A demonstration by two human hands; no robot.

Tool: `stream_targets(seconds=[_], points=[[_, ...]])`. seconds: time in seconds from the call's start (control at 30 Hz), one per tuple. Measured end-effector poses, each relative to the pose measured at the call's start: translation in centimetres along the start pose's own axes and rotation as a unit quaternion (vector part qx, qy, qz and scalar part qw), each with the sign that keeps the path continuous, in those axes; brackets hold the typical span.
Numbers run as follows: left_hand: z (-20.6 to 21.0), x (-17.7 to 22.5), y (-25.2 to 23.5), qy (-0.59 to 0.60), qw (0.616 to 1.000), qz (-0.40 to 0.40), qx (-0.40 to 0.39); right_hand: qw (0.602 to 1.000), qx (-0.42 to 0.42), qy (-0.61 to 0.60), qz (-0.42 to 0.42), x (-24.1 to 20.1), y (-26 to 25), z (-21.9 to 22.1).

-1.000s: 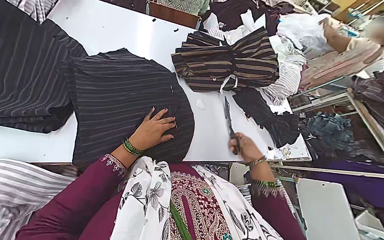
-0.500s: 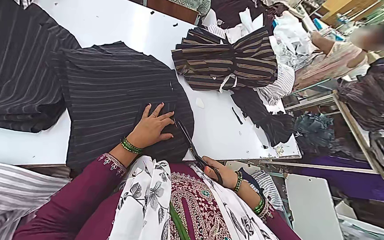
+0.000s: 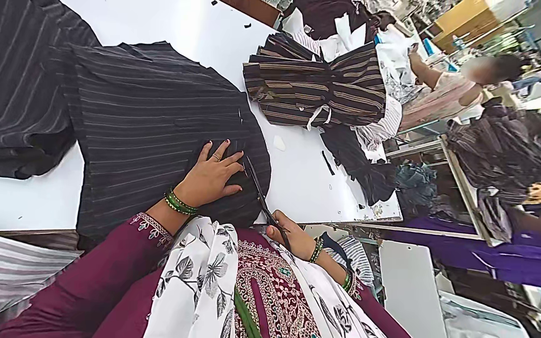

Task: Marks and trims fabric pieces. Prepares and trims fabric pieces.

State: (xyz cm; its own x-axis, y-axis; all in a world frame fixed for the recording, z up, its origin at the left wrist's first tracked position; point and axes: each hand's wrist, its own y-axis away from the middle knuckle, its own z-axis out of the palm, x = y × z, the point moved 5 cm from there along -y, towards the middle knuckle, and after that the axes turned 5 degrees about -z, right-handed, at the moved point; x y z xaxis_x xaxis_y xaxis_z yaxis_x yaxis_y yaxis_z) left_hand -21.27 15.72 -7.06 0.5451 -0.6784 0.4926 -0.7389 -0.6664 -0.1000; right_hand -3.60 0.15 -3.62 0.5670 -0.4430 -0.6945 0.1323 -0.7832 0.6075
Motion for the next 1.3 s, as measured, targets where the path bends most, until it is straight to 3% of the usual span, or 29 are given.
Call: stream_targets(seconds=[0.2, 0.4, 0.6, 0.83, 1.07, 1.3], points=[[0.1, 0.0, 0.0, 0.001, 1.0, 0.007, 0.014, 0.998, 0.048, -0.039, -0.03, 0.7, 0.2, 0.5], [0.1, 0.0, 0.0, -0.001, 1.0, 0.006, 0.015, 0.997, -0.003, -0.069, -0.016, 0.7, 0.0, 0.2], [-0.1, 0.1, 0.0, 0.002, 1.0, 0.004, 0.012, 0.99, 0.029, -0.133, -0.029, 0.4, -0.5, 0.1], [0.0, 0.0, 0.0, 0.005, 1.0, 0.001, 0.004, 0.994, 0.045, -0.087, -0.049, 0.6, 0.0, -0.3], [0.1, 0.0, 0.0, -0.001, 1.0, 0.003, 0.001, 0.994, -0.012, -0.11, -0.025, 2.0, 0.1, -1.0], [0.0, 0.0, 0.0, -0.005, 1.0, 0.004, 0.003, 0.999, -0.029, -0.031, -0.034, 1.8, 0.4, -0.9]])
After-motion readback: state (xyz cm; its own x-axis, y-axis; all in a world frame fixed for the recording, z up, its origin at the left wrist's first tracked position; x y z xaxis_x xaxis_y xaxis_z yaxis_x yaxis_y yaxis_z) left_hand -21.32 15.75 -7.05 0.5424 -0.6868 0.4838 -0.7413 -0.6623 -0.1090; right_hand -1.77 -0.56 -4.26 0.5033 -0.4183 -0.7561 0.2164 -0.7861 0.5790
